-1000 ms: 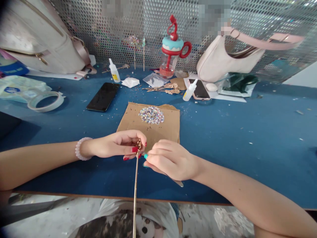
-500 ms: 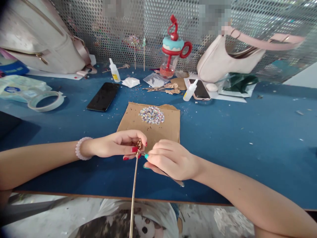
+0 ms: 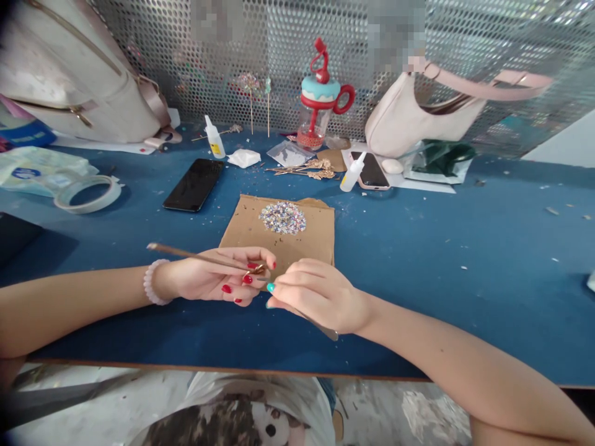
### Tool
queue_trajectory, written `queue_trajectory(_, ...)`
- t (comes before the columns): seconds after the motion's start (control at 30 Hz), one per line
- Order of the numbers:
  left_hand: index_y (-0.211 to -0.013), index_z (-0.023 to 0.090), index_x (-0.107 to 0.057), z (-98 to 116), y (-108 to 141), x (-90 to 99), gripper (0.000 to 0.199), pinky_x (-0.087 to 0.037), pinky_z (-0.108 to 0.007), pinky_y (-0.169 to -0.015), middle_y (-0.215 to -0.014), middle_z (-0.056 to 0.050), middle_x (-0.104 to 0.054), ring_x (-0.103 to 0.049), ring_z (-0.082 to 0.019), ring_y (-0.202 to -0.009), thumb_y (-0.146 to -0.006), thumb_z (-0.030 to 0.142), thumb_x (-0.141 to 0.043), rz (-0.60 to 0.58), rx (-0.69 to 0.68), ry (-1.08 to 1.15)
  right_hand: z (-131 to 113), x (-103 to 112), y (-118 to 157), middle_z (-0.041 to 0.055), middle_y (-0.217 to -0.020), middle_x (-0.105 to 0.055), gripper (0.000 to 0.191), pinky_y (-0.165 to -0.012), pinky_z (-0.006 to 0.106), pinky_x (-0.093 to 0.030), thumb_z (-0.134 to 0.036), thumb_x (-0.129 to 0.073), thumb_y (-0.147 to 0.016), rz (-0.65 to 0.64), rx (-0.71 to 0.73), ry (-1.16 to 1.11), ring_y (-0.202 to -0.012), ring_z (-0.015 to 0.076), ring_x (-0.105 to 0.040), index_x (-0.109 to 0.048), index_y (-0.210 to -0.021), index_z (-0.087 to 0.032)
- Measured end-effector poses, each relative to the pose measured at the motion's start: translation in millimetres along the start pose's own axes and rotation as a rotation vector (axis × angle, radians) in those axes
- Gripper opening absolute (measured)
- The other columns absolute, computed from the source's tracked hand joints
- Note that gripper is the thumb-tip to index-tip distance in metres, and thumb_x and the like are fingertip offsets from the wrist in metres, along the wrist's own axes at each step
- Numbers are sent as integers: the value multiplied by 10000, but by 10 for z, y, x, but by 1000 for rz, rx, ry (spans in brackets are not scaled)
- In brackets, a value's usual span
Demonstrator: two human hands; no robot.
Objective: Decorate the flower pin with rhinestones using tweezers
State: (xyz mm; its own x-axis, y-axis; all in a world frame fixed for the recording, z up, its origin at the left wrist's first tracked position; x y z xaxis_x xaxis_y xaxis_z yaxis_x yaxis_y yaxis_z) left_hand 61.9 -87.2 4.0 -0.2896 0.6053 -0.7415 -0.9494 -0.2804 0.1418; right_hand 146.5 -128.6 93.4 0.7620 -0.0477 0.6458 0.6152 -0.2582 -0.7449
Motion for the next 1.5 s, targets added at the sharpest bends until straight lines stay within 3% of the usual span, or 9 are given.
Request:
queue_trajectory(0.1, -1023, 133, -537, -26, -5, -3, 133, -386, -198, -566, -748, 18, -489, -426, -42, -498, -889, 138, -541, 40, 12, 48, 60, 38, -10, 68, -791, -687, 195, -658, 281, -561, -74, -656, -831, 56, -98, -64, -724, 142, -645, -584, -1008, -113)
queue_trajectory(0.23, -996, 105, -566, -59, -15, -33, 123, -309, -184, -467, -710, 28, -446, -362, -27, -416, -915, 153, -487, 44, 41, 27, 169, 31, -9, 43, -775, -678, 125, -635, 237, -541, -119, -627, -870, 30, -253, -136, -688, 113, -639, -588, -984, -151)
queue_trajectory(0.43, -918, 114, -537, -95, -4, -126, 120, -234, -190, -461, -654, 61, -332, -265, -20, -393, -925, 123, -418, -5, 95, 22, 286, 26, 49, -2, -712, -638, 36, -547, 183, -475, -154, -598, -899, 10, -381, -170, -596, 78, -593, -585, -931, -165)
queue_trajectory(0.53, -928, 127, -514, -134, 10, -151, 124, -235, -204, -478, -675, 58, -330, -267, -24, -405, -954, 205, -420, -34, 133, 54, 312, 6, 75, 5, -741, -652, 38, -573, 183, -474, -163, -612, -894, 5, -404, -209, -639, 80, -615, -591, -926, -160)
queue_trajectory(0.7, -951, 135, -507, -138, 21, -171, 324, -241, -219, -486, -722, 52, -340, -271, -28, -431, -946, 458, -479, -87, 135, 45, 363, -18, 118, -9, -771, -659, 56, -557, 166, -467, -160, -628, -882, 11, -471, -319, -622, 61, -609, -603, -932, -168)
queue_trajectory(0.97, -960, 151, -491, -104, 33, -233, 281, -164, -208, -440, -696, 69, -279, -207, -23, -415, -959, 432, -484, -118, 110, -28, 368, -15, 133, -11, -761, -658, 50, -536, 155, -466, -209, -619, -897, 20, -513, -356, -614, 57, -615, -608, -925, -170)
queue_trajectory(1.27, -943, 167, -480, -159, 59, -264, 320, -201, -201, -441, -670, 69, -276, -237, -49, -440, -967, 483, -437, -170, 156, -64, 350, -78, 153, 11, -811, -665, 51, -580, 166, -488, -211, -600, -914, -38, -553, -492, -688, 75, -646, -590, -956, -185)
queue_trajectory(1.5, -961, 159, -497, -165, 50, -252, 302, -197, -207, -443, -683, 60, -290, -240, -51, -446, -990, 440, -392, -182, 142, -66, 301, -81, 109, 18, -812, -672, 44, -595, 173, -488, -217, -588, -924, -66, -519, -475, -704, 80, -656, -584, -947, -180)
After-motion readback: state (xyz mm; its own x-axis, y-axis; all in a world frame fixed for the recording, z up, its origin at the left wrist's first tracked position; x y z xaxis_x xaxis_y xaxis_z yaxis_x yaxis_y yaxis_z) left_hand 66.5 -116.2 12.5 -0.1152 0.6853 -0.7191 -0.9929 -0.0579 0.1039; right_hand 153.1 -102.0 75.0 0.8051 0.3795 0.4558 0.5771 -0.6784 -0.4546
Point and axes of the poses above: each hand's wrist, its own y-axis away from the middle knuckle, its own x-axis out of the back of the hand, z = x × y, the point moved 9 cm from there along -y, towards the middle knuckle
